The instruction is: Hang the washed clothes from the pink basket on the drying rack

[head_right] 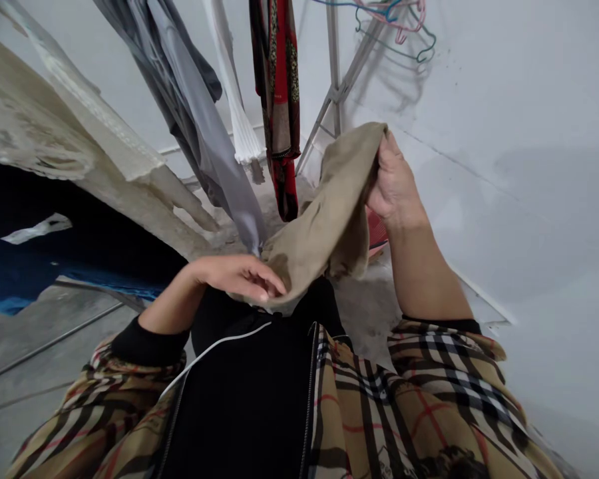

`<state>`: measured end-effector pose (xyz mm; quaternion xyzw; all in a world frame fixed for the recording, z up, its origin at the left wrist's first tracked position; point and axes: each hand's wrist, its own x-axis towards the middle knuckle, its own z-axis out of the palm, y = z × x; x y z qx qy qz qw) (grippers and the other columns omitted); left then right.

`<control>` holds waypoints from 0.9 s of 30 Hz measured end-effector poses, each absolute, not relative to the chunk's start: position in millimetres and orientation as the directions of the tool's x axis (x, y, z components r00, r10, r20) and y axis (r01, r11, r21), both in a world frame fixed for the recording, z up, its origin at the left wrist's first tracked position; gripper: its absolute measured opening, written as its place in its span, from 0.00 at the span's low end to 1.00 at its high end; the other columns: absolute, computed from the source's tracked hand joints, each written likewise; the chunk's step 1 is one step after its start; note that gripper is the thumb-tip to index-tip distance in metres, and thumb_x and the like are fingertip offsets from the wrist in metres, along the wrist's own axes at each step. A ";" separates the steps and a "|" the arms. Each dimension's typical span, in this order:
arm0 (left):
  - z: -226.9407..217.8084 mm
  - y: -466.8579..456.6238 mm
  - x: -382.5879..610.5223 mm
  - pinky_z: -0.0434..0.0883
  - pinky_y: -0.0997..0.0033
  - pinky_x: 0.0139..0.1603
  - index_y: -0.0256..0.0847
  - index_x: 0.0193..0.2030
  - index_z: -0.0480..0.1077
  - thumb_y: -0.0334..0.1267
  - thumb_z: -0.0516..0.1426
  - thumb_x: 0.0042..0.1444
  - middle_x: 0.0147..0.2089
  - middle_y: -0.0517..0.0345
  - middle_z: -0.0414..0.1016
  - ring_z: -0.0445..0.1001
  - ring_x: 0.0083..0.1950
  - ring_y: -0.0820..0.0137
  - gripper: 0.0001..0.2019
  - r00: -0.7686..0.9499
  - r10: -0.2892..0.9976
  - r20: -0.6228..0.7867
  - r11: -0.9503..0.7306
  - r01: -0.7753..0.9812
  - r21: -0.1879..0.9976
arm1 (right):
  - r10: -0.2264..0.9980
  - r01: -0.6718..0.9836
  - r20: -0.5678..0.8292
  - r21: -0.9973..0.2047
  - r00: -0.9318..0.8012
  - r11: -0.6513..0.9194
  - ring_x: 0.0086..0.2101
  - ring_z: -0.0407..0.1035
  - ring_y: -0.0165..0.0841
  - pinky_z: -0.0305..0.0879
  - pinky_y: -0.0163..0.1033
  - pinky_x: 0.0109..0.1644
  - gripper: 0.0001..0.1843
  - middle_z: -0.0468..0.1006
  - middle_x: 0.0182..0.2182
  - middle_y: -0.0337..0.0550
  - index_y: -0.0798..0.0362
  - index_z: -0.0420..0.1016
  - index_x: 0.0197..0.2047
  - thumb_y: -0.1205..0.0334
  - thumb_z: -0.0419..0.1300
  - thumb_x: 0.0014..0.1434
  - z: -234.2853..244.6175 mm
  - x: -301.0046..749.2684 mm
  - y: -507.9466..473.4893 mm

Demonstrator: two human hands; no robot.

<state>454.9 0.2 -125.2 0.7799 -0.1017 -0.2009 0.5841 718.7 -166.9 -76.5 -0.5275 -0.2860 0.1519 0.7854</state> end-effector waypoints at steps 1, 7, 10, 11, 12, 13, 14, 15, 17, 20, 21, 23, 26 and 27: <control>-131.2 -4.2 457.3 0.70 0.74 0.35 0.45 0.44 0.79 0.45 0.66 0.49 0.35 0.58 0.81 0.78 0.34 0.68 0.15 0.874 -0.428 -0.227 -0.357 0.068 0.932 | 0.572 0.010 0.261 -0.915 0.777 0.404 0.43 0.70 0.32 0.68 0.43 0.51 0.21 0.77 0.40 0.34 0.44 0.66 0.37 0.42 0.67 0.48 -72.9 712.6 -168.0; -178.5 5.9 483.7 0.70 0.67 0.46 0.40 0.53 0.73 0.48 0.56 0.59 0.47 0.50 0.80 0.77 0.45 0.61 0.19 0.957 0.198 -0.212 -0.748 0.287 0.598 | 0.753 -0.078 0.249 -0.926 0.610 0.369 0.18 0.49 0.24 0.51 0.36 0.25 0.21 0.50 0.18 0.28 0.45 0.63 0.29 0.47 0.70 0.41 -47.0 676.6 -186.0; -195.8 1.8 493.5 0.70 0.61 0.51 0.38 0.68 0.56 0.46 0.58 0.58 0.59 0.41 0.72 0.76 0.51 0.59 0.33 0.937 0.327 -0.121 -0.716 0.329 0.615 | 0.776 -0.157 0.278 -0.888 0.566 0.433 0.16 0.37 0.21 0.39 0.32 0.21 0.25 0.38 0.17 0.27 0.45 0.61 0.28 0.49 0.73 0.36 -41.2 667.3 -193.5; -200.4 -2.6 495.9 0.70 0.60 0.52 0.38 0.71 0.50 0.45 0.59 0.57 0.62 0.39 0.69 0.75 0.52 0.58 0.38 0.945 0.304 -0.117 -0.705 0.306 0.640 | 0.782 -0.164 0.287 -0.883 0.552 0.440 0.15 0.34 0.21 0.36 0.32 0.21 0.25 0.36 0.17 0.27 0.45 0.61 0.27 0.47 0.73 0.36 -40.7 666.2 -195.3; -204.8 -7.9 497.8 0.70 0.59 0.53 0.38 0.73 0.45 0.44 0.60 0.55 0.65 0.37 0.65 0.75 0.54 0.57 0.42 0.957 0.263 -0.125 -0.697 0.278 0.661 | 0.789 -0.154 0.297 -0.886 0.538 0.438 0.15 0.33 0.21 0.34 0.32 0.20 0.26 0.34 0.17 0.27 0.45 0.60 0.27 0.45 0.72 0.36 -40.7 665.9 -196.7; -209.0 -13.6 499.4 0.70 0.58 0.54 0.38 0.73 0.43 0.43 0.61 0.54 0.67 0.35 0.63 0.74 0.56 0.56 0.45 0.968 0.209 -0.139 -0.690 0.247 0.680 | 0.793 -0.129 0.304 -0.894 0.528 0.429 0.15 0.31 0.21 0.33 0.31 0.20 0.26 0.32 0.18 0.27 0.45 0.59 0.27 0.42 0.71 0.37 -41.0 666.4 -198.0; -212.9 -19.4 500.7 0.69 0.56 0.55 0.38 0.74 0.41 0.42 0.63 0.52 0.68 0.34 0.60 0.72 0.58 0.54 0.48 0.979 0.146 -0.146 -0.681 0.206 0.703 | 0.795 -0.095 0.305 -0.907 0.525 0.411 0.15 0.31 0.21 0.33 0.31 0.20 0.27 0.31 0.17 0.27 0.45 0.58 0.27 0.40 0.69 0.39 -41.3 667.3 -199.1; -216.6 -25.0 501.7 0.68 0.54 0.57 0.38 0.74 0.40 0.42 0.64 0.49 0.69 0.34 0.58 0.70 0.60 0.52 0.50 0.987 0.074 -0.139 -0.666 0.153 0.730 | 0.794 -0.058 0.302 -0.920 0.528 0.389 0.15 0.30 0.21 0.33 0.31 0.20 0.27 0.31 0.18 0.28 0.45 0.58 0.27 0.37 0.67 0.41 -41.7 668.6 -199.9; -222.2 -34.4 503.2 0.65 0.53 0.61 0.39 0.73 0.43 0.41 0.66 0.47 0.70 0.36 0.56 0.64 0.66 0.52 0.51 0.995 -0.068 -0.078 -0.610 0.021 0.792 | 0.790 -0.013 0.291 -0.935 0.540 0.353 0.15 0.29 0.21 0.33 0.31 0.20 0.25 0.30 0.18 0.28 0.45 0.58 0.27 0.35 0.63 0.45 -42.8 672.3 -201.0; -221.9 -42.2 504.5 0.62 0.56 0.65 0.39 0.62 0.66 0.37 0.62 0.51 0.66 0.41 0.63 0.61 0.68 0.56 0.30 0.985 -0.168 0.046 -0.516 -0.128 0.847 | 0.774 -0.031 0.305 -0.922 0.554 0.385 0.16 0.29 0.21 0.34 0.32 0.21 0.23 0.31 0.18 0.28 0.44 0.62 0.29 0.37 0.64 0.46 -46.8 681.0 -201.3; -218.4 -42.6 504.3 0.62 0.57 0.65 0.38 0.55 0.72 0.36 0.59 0.53 0.63 0.42 0.67 0.64 0.66 0.57 0.21 0.982 -0.174 0.074 -0.482 -0.150 0.863 | 0.762 -0.051 0.316 -0.909 0.565 0.414 0.16 0.29 0.21 0.35 0.33 0.22 0.22 0.32 0.18 0.28 0.43 0.63 0.30 0.38 0.65 0.45 -48.9 684.8 -201.3; -206.1 -39.5 502.1 0.65 0.60 0.62 0.38 0.43 0.77 0.37 0.56 0.57 0.55 0.44 0.74 0.71 0.59 0.61 0.11 0.979 -0.175 0.102 -0.392 -0.165 0.905 | 0.725 -0.083 0.332 -0.878 0.603 0.471 0.17 0.30 0.21 0.37 0.35 0.23 0.21 0.36 0.16 0.26 0.42 0.67 0.31 0.40 0.68 0.42 -53.6 692.9 -201.6; -177.8 -27.9 493.1 0.69 0.63 0.54 0.38 0.40 0.77 0.43 0.56 0.59 0.48 0.47 0.78 0.76 0.49 0.64 0.12 0.983 -0.168 0.080 -0.262 -0.123 0.957 | 0.676 -0.078 0.350 -0.852 0.649 0.517 0.18 0.29 0.22 0.37 0.36 0.24 0.20 0.39 0.16 0.26 0.41 0.69 0.32 0.42 0.70 0.41 -58.7 703.2 -202.9; -167.3 -23.5 488.9 0.70 0.64 0.53 0.38 0.39 0.77 0.45 0.57 0.58 0.45 0.48 0.79 0.76 0.48 0.63 0.13 0.985 -0.157 0.073 -0.246 -0.110 0.963 | 0.669 -0.065 0.353 -0.854 0.654 0.515 0.18 0.29 0.22 0.38 0.36 0.24 0.19 0.39 0.17 0.26 0.41 0.69 0.33 0.43 0.69 0.42 -59.7 705.4 -202.9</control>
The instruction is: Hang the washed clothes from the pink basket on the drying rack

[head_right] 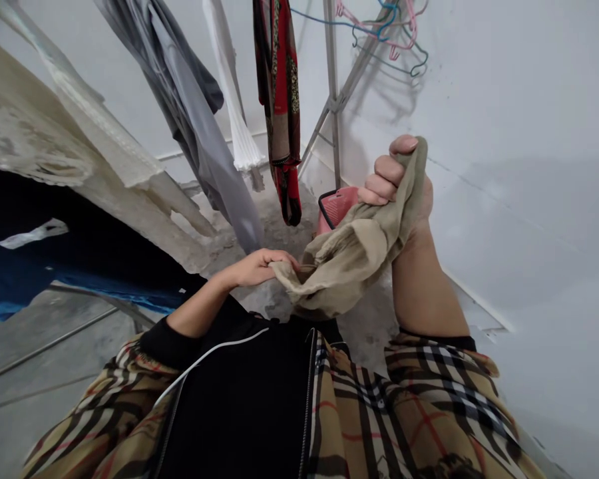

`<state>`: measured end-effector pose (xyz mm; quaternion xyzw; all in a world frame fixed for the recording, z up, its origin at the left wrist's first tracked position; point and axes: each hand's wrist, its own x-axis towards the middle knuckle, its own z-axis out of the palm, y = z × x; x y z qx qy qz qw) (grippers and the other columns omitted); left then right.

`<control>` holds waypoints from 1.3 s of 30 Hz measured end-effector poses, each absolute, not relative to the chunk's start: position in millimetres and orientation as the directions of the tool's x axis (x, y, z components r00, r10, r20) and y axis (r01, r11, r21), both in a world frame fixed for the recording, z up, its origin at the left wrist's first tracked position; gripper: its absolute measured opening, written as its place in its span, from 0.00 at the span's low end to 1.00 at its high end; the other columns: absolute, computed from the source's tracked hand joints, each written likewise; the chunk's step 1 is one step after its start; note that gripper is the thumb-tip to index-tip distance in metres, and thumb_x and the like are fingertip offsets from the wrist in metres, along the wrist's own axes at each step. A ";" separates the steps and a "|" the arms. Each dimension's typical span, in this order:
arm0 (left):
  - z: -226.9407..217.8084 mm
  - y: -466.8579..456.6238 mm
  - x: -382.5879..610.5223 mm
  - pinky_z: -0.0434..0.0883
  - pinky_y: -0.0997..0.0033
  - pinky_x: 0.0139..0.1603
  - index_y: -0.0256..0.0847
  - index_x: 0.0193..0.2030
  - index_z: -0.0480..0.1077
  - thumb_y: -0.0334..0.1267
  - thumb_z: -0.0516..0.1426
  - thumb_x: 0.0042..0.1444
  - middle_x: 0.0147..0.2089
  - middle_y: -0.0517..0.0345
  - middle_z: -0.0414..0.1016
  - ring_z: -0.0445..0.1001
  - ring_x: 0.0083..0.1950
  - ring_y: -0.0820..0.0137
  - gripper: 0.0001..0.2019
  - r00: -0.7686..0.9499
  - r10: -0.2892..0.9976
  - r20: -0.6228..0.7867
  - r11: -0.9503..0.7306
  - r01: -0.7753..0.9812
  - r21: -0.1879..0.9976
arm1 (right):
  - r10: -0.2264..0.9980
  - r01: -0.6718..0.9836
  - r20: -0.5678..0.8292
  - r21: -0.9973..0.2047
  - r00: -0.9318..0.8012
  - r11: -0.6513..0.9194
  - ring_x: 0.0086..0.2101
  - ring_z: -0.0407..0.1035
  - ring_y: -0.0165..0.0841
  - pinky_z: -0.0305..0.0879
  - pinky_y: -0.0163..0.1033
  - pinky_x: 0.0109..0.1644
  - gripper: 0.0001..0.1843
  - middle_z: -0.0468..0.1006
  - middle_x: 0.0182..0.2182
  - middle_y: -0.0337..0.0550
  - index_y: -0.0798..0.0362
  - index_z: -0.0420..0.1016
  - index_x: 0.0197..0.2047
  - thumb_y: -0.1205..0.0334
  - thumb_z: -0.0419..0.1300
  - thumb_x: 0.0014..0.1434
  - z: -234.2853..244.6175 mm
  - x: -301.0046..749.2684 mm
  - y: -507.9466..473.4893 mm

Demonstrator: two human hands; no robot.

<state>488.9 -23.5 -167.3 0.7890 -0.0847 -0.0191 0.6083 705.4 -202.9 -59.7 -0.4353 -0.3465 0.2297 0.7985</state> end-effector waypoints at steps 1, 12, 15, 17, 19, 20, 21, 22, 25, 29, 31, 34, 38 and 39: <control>-157.0 -19.6 484.1 0.69 0.63 0.53 0.38 0.37 0.77 0.48 0.58 0.56 0.43 0.48 0.79 0.75 0.49 0.62 0.14 0.987 -0.140 0.076 -0.238 -0.108 0.965 | 0.662 -0.051 0.349 -0.861 0.663 0.505 0.19 0.29 0.22 0.38 0.36 0.24 0.17 0.40 0.17 0.27 0.42 0.69 0.33 0.45 0.68 0.44 -60.6 706.9 -202.3; -102.5 -33.6 449.9 0.68 0.74 0.27 0.40 0.34 0.72 0.49 0.60 0.49 0.24 0.62 0.71 0.69 0.26 0.72 0.14 0.877 0.481 -0.003 0.173 -0.091 0.981 | 0.513 0.403 0.303 -0.911 0.803 -0.093 0.45 0.69 0.37 0.66 0.47 0.54 0.19 0.76 0.43 0.44 0.49 0.73 0.44 0.49 0.65 0.51 -111.4 696.6 -168.8; -104.7 -38.0 459.0 0.73 0.71 0.34 0.42 0.42 0.70 0.46 0.57 0.53 0.31 0.60 0.75 0.74 0.32 0.70 0.13 0.788 0.615 -0.010 0.182 -0.129 0.975 | 0.678 0.388 0.247 -0.920 0.692 -0.062 0.40 0.71 0.37 0.68 0.46 0.50 0.20 0.77 0.38 0.47 0.52 0.76 0.37 0.43 0.62 0.54 -109.5 662.4 -172.3; -109.4 -42.3 466.0 0.75 0.69 0.38 0.42 0.45 0.69 0.47 0.55 0.57 0.34 0.58 0.76 0.75 0.35 0.69 0.14 0.781 0.624 0.034 0.084 -0.110 0.990 | 0.877 0.182 0.066 -0.983 0.476 -0.025 0.34 0.72 0.35 0.70 0.43 0.42 0.25 0.78 0.32 0.46 0.53 0.77 0.35 0.37 0.59 0.56 -103.1 632.3 -173.9; -115.2 -50.2 471.1 0.75 0.63 0.48 0.42 0.47 0.69 0.47 0.54 0.59 0.43 0.53 0.77 0.76 0.45 0.64 0.14 0.787 0.597 0.155 -0.133 -0.093 0.987 | 0.954 0.027 -0.007 -1.000 0.299 -0.015 0.34 0.72 0.34 0.70 0.40 0.40 0.26 0.78 0.33 0.44 0.53 0.78 0.36 0.36 0.60 0.55 -97.8 605.7 -171.6; -118.0 -55.4 472.5 0.73 0.58 0.55 0.42 0.49 0.69 0.46 0.54 0.59 0.50 0.49 0.75 0.74 0.53 0.60 0.15 0.788 0.572 0.226 -0.262 -0.086 0.961 | 0.955 -0.011 0.005 -1.000 0.295 0.008 0.36 0.72 0.33 0.70 0.38 0.41 0.24 0.78 0.33 0.43 0.52 0.77 0.37 0.38 0.63 0.54 -96.4 596.0 -169.0; -120.6 -60.9 473.2 0.69 0.55 0.61 0.42 0.51 0.68 0.46 0.56 0.58 0.57 0.46 0.71 0.69 0.61 0.56 0.17 0.792 0.537 0.290 -0.382 -0.078 0.921 | 0.944 -0.033 0.023 -0.999 0.328 0.036 0.36 0.72 0.32 0.70 0.37 0.41 0.21 0.78 0.34 0.41 0.51 0.77 0.38 0.41 0.65 0.52 -95.9 589.4 -165.7; -123.0 -66.3 473.3 0.65 0.51 0.65 0.41 0.54 0.68 0.45 0.57 0.57 0.63 0.43 0.66 0.62 0.67 0.52 0.20 0.803 0.491 0.337 -0.477 -0.076 0.876 | 0.921 -0.047 0.036 -0.997 0.388 0.059 0.35 0.71 0.30 0.69 0.35 0.39 0.19 0.77 0.33 0.39 0.51 0.76 0.37 0.44 0.67 0.52 -96.2 586.0 -162.1; -129.5 -76.4 472.4 0.62 0.47 0.67 0.41 0.60 0.65 0.43 0.61 0.53 0.70 0.40 0.54 0.48 0.74 0.47 0.27 0.855 0.327 0.402 -0.591 -0.147 0.793 | 0.820 -0.068 0.046 -0.992 0.570 0.103 0.28 0.68 0.28 0.67 0.34 0.32 0.17 0.75 0.27 0.36 0.50 0.74 0.33 0.44 0.65 0.53 -98.1 591.0 -152.8; -141.0 -66.4 474.7 0.74 0.59 0.52 0.44 0.54 0.68 0.42 0.57 0.58 0.66 0.43 0.61 0.66 0.63 0.55 0.17 0.788 0.380 0.485 -0.542 -0.236 0.807 | 0.708 -0.002 0.144 -0.979 0.691 0.201 0.33 0.72 0.33 0.71 0.38 0.36 0.18 0.77 0.30 0.39 0.48 0.72 0.33 0.41 0.61 0.56 -93.6 608.4 -148.9; -149.0 -54.4 478.8 0.74 0.65 0.44 0.43 0.49 0.68 0.42 0.57 0.59 0.59 0.45 0.66 0.73 0.51 0.63 0.13 0.660 0.545 0.517 -0.562 -0.170 0.809 | 0.697 0.008 0.165 -0.975 0.698 0.223 0.35 0.73 0.34 0.72 0.41 0.39 0.16 0.78 0.32 0.40 0.47 0.72 0.35 0.42 0.60 0.57 -87.9 613.4 -149.3; -161.0 -36.9 487.5 0.72 0.63 0.47 0.42 0.49 0.66 0.40 0.61 0.55 0.54 0.47 0.68 0.72 0.47 0.64 0.16 0.555 0.647 0.523 -0.655 0.054 0.753 | 0.703 -0.041 0.140 -0.971 0.697 0.234 0.36 0.73 0.35 0.73 0.43 0.40 0.13 0.78 0.32 0.40 0.46 0.72 0.34 0.46 0.62 0.57 -77.4 615.6 -149.0; -168.5 -17.6 496.5 0.70 0.62 0.50 0.43 0.52 0.66 0.33 0.56 0.55 0.50 0.50 0.72 0.71 0.52 0.60 0.16 0.752 0.529 0.392 -0.757 0.210 0.619 | 0.674 -0.116 0.091 -0.960 0.733 0.256 0.36 0.74 0.37 0.74 0.43 0.38 0.12 0.77 0.30 0.40 0.47 0.72 0.33 0.48 0.64 0.55 -63.3 620.8 -147.6; -167.9 -11.7 497.2 0.70 0.63 0.49 0.44 0.51 0.67 0.32 0.54 0.56 0.49 0.51 0.73 0.72 0.51 0.60 0.15 0.772 0.517 0.371 -0.764 0.221 0.606 | 0.660 -0.110 0.095 -0.959 0.746 0.262 0.36 0.74 0.37 0.74 0.43 0.38 0.11 0.77 0.30 0.39 0.47 0.72 0.33 0.49 0.64 0.55 -60.1 624.6 -148.0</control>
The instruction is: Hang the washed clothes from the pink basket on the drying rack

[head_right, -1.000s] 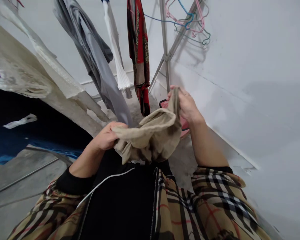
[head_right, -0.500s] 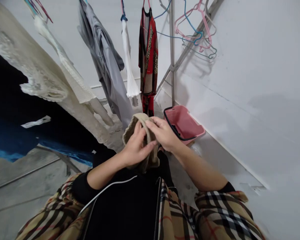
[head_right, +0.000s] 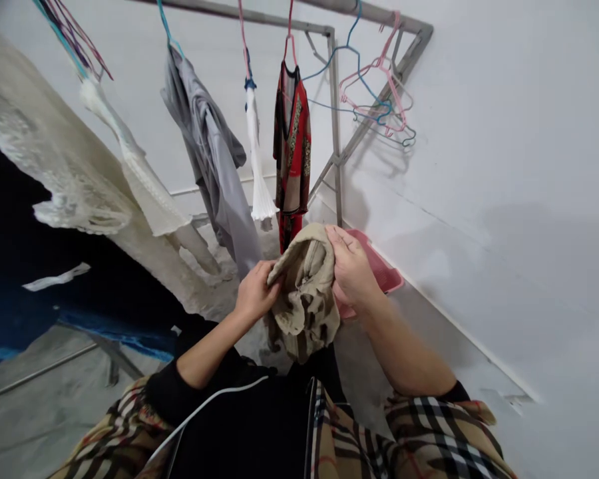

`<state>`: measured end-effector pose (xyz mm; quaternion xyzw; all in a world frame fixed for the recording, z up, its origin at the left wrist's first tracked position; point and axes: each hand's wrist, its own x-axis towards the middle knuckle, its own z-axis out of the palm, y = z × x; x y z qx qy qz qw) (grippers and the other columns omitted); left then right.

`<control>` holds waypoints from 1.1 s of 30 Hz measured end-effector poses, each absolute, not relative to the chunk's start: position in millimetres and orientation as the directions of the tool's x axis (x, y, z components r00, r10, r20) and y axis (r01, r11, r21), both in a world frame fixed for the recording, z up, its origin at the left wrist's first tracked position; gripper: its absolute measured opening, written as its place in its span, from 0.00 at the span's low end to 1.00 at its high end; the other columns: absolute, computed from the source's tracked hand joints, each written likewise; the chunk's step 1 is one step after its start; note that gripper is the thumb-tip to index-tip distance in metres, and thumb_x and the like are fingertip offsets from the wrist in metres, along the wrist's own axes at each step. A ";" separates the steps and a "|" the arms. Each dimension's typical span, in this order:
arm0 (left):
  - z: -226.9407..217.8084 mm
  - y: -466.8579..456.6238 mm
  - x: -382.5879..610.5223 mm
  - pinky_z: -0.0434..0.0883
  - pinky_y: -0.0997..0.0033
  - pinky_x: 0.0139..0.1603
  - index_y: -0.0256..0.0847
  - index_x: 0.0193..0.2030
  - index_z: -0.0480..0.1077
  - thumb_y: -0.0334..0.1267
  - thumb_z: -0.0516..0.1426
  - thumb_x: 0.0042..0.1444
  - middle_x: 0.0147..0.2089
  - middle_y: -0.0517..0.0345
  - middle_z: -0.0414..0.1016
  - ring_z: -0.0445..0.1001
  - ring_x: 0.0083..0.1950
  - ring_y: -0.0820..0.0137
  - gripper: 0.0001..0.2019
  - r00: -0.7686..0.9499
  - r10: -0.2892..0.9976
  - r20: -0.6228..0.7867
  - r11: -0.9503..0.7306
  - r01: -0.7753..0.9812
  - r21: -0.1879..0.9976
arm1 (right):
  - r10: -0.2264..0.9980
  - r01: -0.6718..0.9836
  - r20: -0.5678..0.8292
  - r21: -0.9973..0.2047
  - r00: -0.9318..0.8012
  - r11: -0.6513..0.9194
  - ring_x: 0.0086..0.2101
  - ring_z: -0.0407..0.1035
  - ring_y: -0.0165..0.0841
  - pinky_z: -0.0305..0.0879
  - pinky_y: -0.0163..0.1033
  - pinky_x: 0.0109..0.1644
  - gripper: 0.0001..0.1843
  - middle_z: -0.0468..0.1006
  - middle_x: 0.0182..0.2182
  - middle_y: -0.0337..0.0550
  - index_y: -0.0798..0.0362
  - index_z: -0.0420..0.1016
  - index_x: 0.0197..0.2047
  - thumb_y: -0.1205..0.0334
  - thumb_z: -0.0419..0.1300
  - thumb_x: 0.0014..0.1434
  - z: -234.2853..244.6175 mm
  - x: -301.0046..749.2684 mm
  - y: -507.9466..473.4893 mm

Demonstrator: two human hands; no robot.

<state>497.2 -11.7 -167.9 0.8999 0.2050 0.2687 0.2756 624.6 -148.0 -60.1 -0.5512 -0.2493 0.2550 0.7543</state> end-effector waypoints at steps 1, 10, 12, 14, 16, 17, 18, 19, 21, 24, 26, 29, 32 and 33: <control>-166.0 -5.0 497.3 0.70 0.64 0.48 0.44 0.50 0.68 0.31 0.53 0.56 0.49 0.52 0.74 0.73 0.50 0.61 0.15 0.770 0.523 0.366 -0.762 0.231 0.605 | 0.642 -0.090 0.108 -0.959 0.759 0.268 0.35 0.74 0.37 0.74 0.43 0.37 0.11 0.77 0.29 0.39 0.46 0.72 0.33 0.49 0.64 0.55 -57.1 629.4 -148.8; -121.1 47.6 501.2 0.70 0.72 0.37 0.42 0.38 0.71 0.49 0.58 0.56 0.34 0.59 0.75 0.72 0.34 0.70 0.12 0.620 0.762 0.188 -0.188 -0.067 0.980 | 0.660 0.074 0.179 -0.980 0.730 0.185 0.26 0.71 0.33 0.69 0.39 0.32 0.17 0.78 0.26 0.39 0.48 0.75 0.31 0.42 0.64 0.55 -40.3 690.4 -154.5; -109.5 46.4 505.1 0.70 0.75 0.33 0.41 0.36 0.69 0.52 0.63 0.51 0.31 0.62 0.74 0.71 0.30 0.73 0.16 0.714 0.700 -0.017 0.189 -0.163 0.968 | 0.717 0.110 0.147 -0.989 0.682 0.099 0.24 0.68 0.31 0.67 0.37 0.30 0.20 0.76 0.23 0.38 0.50 0.74 0.30 0.40 0.63 0.55 -38.1 708.4 -154.7; -97.9 43.2 507.9 0.70 0.76 0.31 0.42 0.36 0.69 0.51 0.67 0.46 0.30 0.64 0.74 0.71 0.29 0.75 0.18 0.783 0.605 -0.143 0.424 -0.165 0.891 | 0.813 0.161 0.068 -0.986 0.578 -0.032 0.25 0.67 0.30 0.65 0.36 0.31 0.22 0.75 0.23 0.38 0.51 0.74 0.30 0.39 0.61 0.56 -37.4 730.5 -154.3; -87.4 40.2 509.1 0.71 0.76 0.31 0.42 0.37 0.71 0.49 0.68 0.45 0.31 0.63 0.75 0.72 0.29 0.74 0.18 0.832 0.522 -0.189 0.530 -0.143 0.836 | 0.905 0.268 -0.047 -0.948 0.422 -0.174 0.28 0.68 0.31 0.65 0.37 0.34 0.24 0.77 0.27 0.40 0.53 0.76 0.31 0.38 0.59 0.57 -38.0 756.9 -150.1; -83.1 39.0 509.3 0.72 0.76 0.30 0.42 0.37 0.72 0.48 0.68 0.45 0.31 0.62 0.76 0.73 0.30 0.74 0.17 0.851 0.486 -0.201 0.562 -0.128 0.817 | 0.926 0.343 -0.093 -0.911 0.367 -0.228 0.29 0.69 0.31 0.65 0.37 0.35 0.25 0.78 0.29 0.42 0.54 0.76 0.32 0.38 0.58 0.58 -38.1 771.5 -145.4; -79.7 38.1 509.4 0.72 0.76 0.30 0.43 0.38 0.72 0.48 0.68 0.46 0.32 0.61 0.76 0.74 0.30 0.73 0.17 0.867 0.451 -0.212 0.589 -0.110 0.801 | 0.928 0.427 -0.106 -0.865 0.356 -0.263 0.30 0.69 0.32 0.65 0.38 0.37 0.25 0.78 0.30 0.43 0.55 0.77 0.33 0.39 0.58 0.57 -37.3 787.0 -138.8; -77.3 37.6 509.5 0.73 0.75 0.30 0.43 0.39 0.73 0.47 0.68 0.47 0.32 0.60 0.77 0.74 0.31 0.72 0.16 0.879 0.420 -0.226 0.614 -0.091 0.784 | 0.917 0.511 -0.075 -0.811 0.391 -0.284 0.31 0.69 0.34 0.66 0.39 0.38 0.24 0.78 0.30 0.44 0.55 0.78 0.34 0.40 0.58 0.57 -35.2 803.2 -129.9; -76.4 37.4 510.4 0.73 0.74 0.31 0.43 0.38 0.73 0.47 0.68 0.47 0.32 0.59 0.77 0.76 0.31 0.70 0.15 0.894 0.361 -0.264 0.654 -0.041 0.755 | 0.829 0.658 0.138 -0.683 0.543 -0.317 0.34 0.70 0.37 0.67 0.43 0.42 0.22 0.79 0.33 0.47 0.55 0.78 0.37 0.44 0.56 0.59 -25.5 836.9 -106.5; -83.3 39.9 514.5 0.73 0.73 0.30 0.42 0.33 0.73 0.47 0.68 0.47 0.30 0.58 0.77 0.75 0.29 0.70 0.14 0.901 0.294 -0.318 0.683 0.035 0.730 | 0.547 0.768 0.539 -0.458 0.640 -0.447 0.46 0.69 0.45 0.63 0.51 0.55 0.20 0.76 0.46 0.56 0.57 0.75 0.48 0.54 0.53 0.61 2.8 886.7 -64.1; -90.4 43.6 519.1 0.73 0.74 0.30 0.40 0.31 0.72 0.48 0.67 0.48 0.29 0.58 0.76 0.74 0.27 0.72 0.14 0.906 0.259 -0.334 0.687 0.071 0.723 | 0.415 0.753 0.671 -0.343 0.615 -0.562 0.55 0.63 0.50 0.57 0.55 0.61 0.23 0.70 0.55 0.62 0.59 0.70 0.57 0.58 0.53 0.61 26.1 916.4 -37.1; -98.5 51.1 527.5 0.73 0.75 0.32 0.39 0.32 0.71 0.46 0.67 0.49 0.28 0.59 0.76 0.74 0.27 0.74 0.15 0.905 0.246 -0.347 0.701 0.081 0.709 | 0.352 0.683 0.701 -0.262 0.620 -0.681 0.61 0.53 0.57 0.50 0.62 0.63 0.31 0.60 0.62 0.65 0.61 0.62 0.63 0.58 0.57 0.59 55.3 953.9 -4.5; -101.4 58.7 535.4 0.73 0.74 0.36 0.37 0.35 0.71 0.45 0.68 0.49 0.28 0.59 0.76 0.74 0.28 0.74 0.15 0.905 0.247 -0.347 0.716 0.071 0.694 | 0.348 0.616 0.629 -0.272 0.695 -0.739 0.60 0.54 0.60 0.48 0.68 0.61 0.36 0.63 0.60 0.66 0.61 0.61 0.63 0.56 0.64 0.54 70.0 980.6 17.4; -101.9 60.8 537.6 0.73 0.74 0.36 0.37 0.36 0.72 0.45 0.68 0.49 0.28 0.58 0.76 0.75 0.28 0.74 0.16 0.907 0.240 -0.344 0.719 0.072 0.691 | 0.345 0.601 0.598 -0.300 0.723 -0.741 0.58 0.57 0.59 0.49 0.68 0.60 0.36 0.66 0.58 0.65 0.60 0.63 0.62 0.57 0.65 0.52 71.9 986.1 22.5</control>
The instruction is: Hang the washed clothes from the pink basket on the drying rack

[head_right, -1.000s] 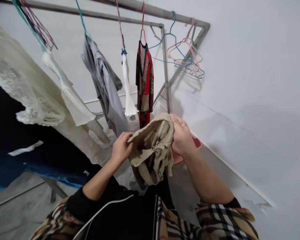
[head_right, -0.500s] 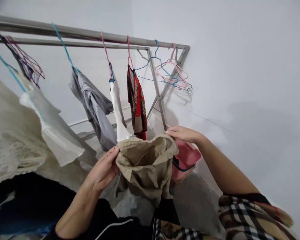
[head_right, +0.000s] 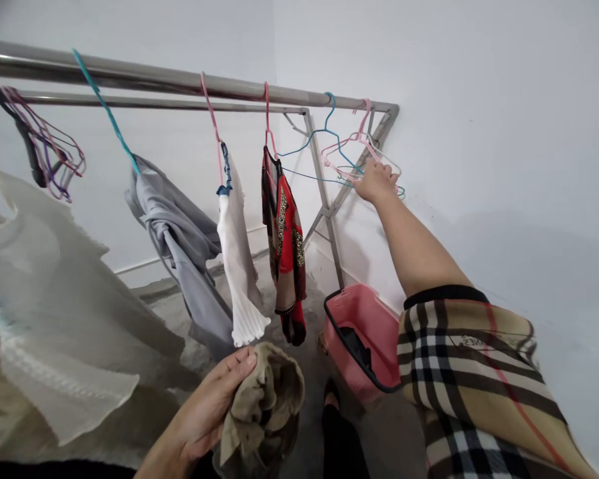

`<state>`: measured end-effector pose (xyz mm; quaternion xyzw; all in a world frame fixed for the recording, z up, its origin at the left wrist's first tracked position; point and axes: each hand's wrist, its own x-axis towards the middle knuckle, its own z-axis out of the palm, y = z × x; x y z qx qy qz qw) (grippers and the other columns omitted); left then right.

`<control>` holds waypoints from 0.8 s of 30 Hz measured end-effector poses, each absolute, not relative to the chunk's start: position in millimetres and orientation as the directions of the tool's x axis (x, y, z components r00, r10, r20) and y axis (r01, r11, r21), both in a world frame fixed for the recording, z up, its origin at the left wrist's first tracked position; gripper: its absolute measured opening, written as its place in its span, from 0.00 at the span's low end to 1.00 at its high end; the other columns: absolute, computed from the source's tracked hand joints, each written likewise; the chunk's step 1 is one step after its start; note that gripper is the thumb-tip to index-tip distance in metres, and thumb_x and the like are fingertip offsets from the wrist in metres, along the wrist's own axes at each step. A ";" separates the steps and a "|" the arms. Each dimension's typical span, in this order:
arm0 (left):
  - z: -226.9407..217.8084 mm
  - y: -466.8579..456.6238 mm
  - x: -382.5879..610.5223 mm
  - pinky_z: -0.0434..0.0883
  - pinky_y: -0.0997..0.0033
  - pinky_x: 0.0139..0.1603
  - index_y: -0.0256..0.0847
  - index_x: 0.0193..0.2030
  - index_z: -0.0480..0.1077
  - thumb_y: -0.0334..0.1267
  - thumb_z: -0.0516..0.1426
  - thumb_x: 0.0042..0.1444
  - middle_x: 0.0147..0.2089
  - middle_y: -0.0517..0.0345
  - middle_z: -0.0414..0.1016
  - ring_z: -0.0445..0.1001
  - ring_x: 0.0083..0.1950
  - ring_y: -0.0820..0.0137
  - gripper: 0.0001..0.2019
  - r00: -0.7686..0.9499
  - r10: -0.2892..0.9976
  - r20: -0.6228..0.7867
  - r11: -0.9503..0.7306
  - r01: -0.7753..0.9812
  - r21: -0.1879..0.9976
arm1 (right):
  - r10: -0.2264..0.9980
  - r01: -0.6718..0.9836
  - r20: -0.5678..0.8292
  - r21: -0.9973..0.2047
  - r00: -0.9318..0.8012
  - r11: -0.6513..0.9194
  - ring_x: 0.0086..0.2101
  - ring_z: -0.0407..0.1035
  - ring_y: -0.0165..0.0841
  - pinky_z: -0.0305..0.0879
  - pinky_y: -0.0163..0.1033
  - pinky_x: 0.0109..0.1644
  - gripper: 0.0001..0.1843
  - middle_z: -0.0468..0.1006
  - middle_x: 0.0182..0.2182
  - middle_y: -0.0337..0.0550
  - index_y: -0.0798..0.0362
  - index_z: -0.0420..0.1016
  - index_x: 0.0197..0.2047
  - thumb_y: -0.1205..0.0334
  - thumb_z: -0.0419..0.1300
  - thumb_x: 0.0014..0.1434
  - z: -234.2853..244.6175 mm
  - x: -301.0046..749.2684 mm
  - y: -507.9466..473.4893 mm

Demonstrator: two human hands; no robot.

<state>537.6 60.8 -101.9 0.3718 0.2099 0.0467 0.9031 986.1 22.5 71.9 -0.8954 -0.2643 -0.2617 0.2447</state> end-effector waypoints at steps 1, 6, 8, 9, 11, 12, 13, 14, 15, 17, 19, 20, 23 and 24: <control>-102.5 62.7 539.5 0.73 0.73 0.36 0.36 0.37 0.72 0.45 0.68 0.48 0.28 0.58 0.76 0.75 0.28 0.73 0.16 0.911 0.233 -0.341 0.720 0.074 0.690 | 0.348 0.598 0.569 -0.339 0.745 -0.726 0.56 0.60 0.56 0.51 0.67 0.59 0.33 0.69 0.54 0.63 0.60 0.65 0.60 0.58 0.65 0.52 73.0 989.5 26.5; -106.0 68.3 542.5 0.72 0.74 0.33 0.34 0.34 0.71 0.46 0.68 0.48 0.27 0.57 0.75 0.74 0.26 0.75 0.17 0.918 0.217 -0.332 0.711 0.084 0.698 | 0.430 0.713 0.570 -0.583 0.700 -0.389 0.36 0.69 0.39 0.67 0.51 0.46 0.14 0.75 0.30 0.49 0.64 0.77 0.42 0.62 0.57 0.59 79.0 979.8 34.9; -105.4 68.1 540.5 0.72 0.74 0.32 0.34 0.32 0.70 0.45 0.70 0.44 0.26 0.58 0.74 0.73 0.26 0.75 0.19 0.924 0.205 -0.323 0.704 0.090 0.705 | 0.375 0.729 0.629 -0.626 0.682 -0.276 0.34 0.68 0.36 0.68 0.47 0.44 0.15 0.73 0.27 0.47 0.64 0.77 0.39 0.62 0.55 0.61 84.9 969.2 32.7; -104.3 67.3 538.8 0.72 0.74 0.31 0.34 0.31 0.70 0.44 0.72 0.42 0.26 0.58 0.74 0.73 0.25 0.75 0.19 0.927 0.200 -0.317 0.698 0.092 0.710 | 0.325 0.732 0.657 -0.636 0.680 -0.246 0.34 0.68 0.35 0.68 0.46 0.44 0.16 0.73 0.27 0.47 0.65 0.77 0.38 0.62 0.53 0.62 88.0 963.3 29.6; -100.6 64.7 534.4 0.72 0.75 0.29 0.34 0.30 0.68 0.41 0.73 0.38 0.25 0.58 0.74 0.73 0.24 0.75 0.20 0.928 0.208 -0.310 0.685 0.088 0.724 | 0.231 0.719 0.681 -0.658 0.695 -0.224 0.33 0.68 0.33 0.68 0.44 0.43 0.17 0.72 0.27 0.45 0.64 0.77 0.39 0.61 0.51 0.63 91.4 949.5 17.2; -98.2 63.0 531.8 0.72 0.75 0.28 0.34 0.29 0.68 0.40 0.73 0.37 0.25 0.59 0.74 0.72 0.23 0.76 0.20 0.924 0.223 -0.309 0.678 0.081 0.731 | 0.203 0.706 0.676 -0.671 0.708 -0.228 0.31 0.67 0.32 0.68 0.43 0.42 0.17 0.71 0.26 0.43 0.64 0.77 0.39 0.60 0.51 0.63 90.4 940.8 7.2; -95.7 61.3 529.1 0.72 0.76 0.28 0.34 0.29 0.68 0.40 0.73 0.37 0.25 0.59 0.74 0.72 0.23 0.76 0.20 0.920 0.241 -0.309 0.671 0.072 0.738 | 0.188 0.694 0.669 -0.680 0.719 -0.237 0.28 0.65 0.31 0.68 0.42 0.40 0.16 0.69 0.23 0.40 0.63 0.77 0.38 0.60 0.52 0.63 86.8 930.5 -5.6; -93.2 59.7 526.4 0.72 0.76 0.28 0.34 0.30 0.69 0.40 0.73 0.38 0.25 0.58 0.75 0.73 0.24 0.76 0.20 0.917 0.256 -0.305 0.666 0.062 0.744 | 0.181 0.687 0.664 -0.681 0.725 -0.254 0.26 0.63 0.30 0.67 0.41 0.38 0.16 0.66 0.21 0.38 0.62 0.78 0.36 0.59 0.54 0.62 80.2 918.1 -21.4; -90.7 58.2 523.7 0.73 0.75 0.30 0.33 0.32 0.71 0.41 0.72 0.40 0.26 0.57 0.76 0.74 0.25 0.75 0.19 0.916 0.269 -0.298 0.660 0.050 0.750 | 0.189 0.687 0.662 -0.673 0.725 -0.275 0.25 0.61 0.29 0.66 0.40 0.36 0.15 0.64 0.19 0.36 0.61 0.78 0.35 0.58 0.55 0.61 70.5 903.6 -39.9; -86.2 55.7 519.2 0.75 0.73 0.33 0.33 0.36 0.72 0.42 0.72 0.41 0.29 0.56 0.77 0.76 0.27 0.73 0.20 0.912 0.305 -0.274 0.649 0.012 0.761 | 0.200 0.696 0.672 -0.644 0.713 -0.319 0.24 0.59 0.28 0.64 0.38 0.34 0.17 0.64 0.18 0.36 0.59 0.79 0.36 0.54 0.57 0.60 42.5 868.8 -83.6; -82.9 53.7 516.2 0.76 0.74 0.35 0.34 0.37 0.72 0.42 0.71 0.42 0.30 0.56 0.78 0.76 0.28 0.73 0.20 0.899 0.360 -0.248 0.635 -0.042 0.772 | 0.229 0.688 0.653 -0.648 0.723 -0.325 0.22 0.60 0.28 0.61 0.38 0.29 0.19 0.65 0.20 0.36 0.57 0.79 0.44 0.53 0.54 0.61 6.1 829.0 -132.6; -81.9 52.8 515.2 0.76 0.74 0.35 0.34 0.37 0.72 0.42 0.71 0.42 0.29 0.57 0.78 0.76 0.28 0.74 0.19 0.892 0.388 -0.233 0.625 -0.069 0.778 | 0.213 0.674 0.643 -0.668 0.736 -0.314 0.21 0.60 0.29 0.60 0.38 0.27 0.19 0.65 0.20 0.36 0.56 0.78 0.45 0.52 0.54 0.62 -14.0 808.6 -157.4; -80.6 49.7 514.3 0.76 0.75 0.35 0.35 0.38 0.72 0.41 0.70 0.44 0.30 0.59 0.77 0.76 0.28 0.75 0.18 0.884 0.429 -0.184 0.602 -0.128 0.788 | 0.078 0.661 0.686 -0.654 0.723 -0.367 0.25 0.66 0.34 0.64 0.43 0.34 0.14 0.70 0.23 0.41 0.51 0.77 0.41 0.53 0.54 0.61 -77.3 751.4 -225.0; -80.5 48.5 514.4 0.76 0.75 0.35 0.35 0.38 0.72 0.41 0.70 0.45 0.30 0.59 0.78 0.76 0.29 0.75 0.17 0.885 0.434 -0.169 0.598 -0.143 0.788 | 0.042 0.616 0.644 -0.707 0.763 -0.347 0.26 0.68 0.35 0.65 0.43 0.34 0.11 0.72 0.24 0.41 0.49 0.76 0.39 0.53 0.56 0.59 -97.8 734.4 -243.1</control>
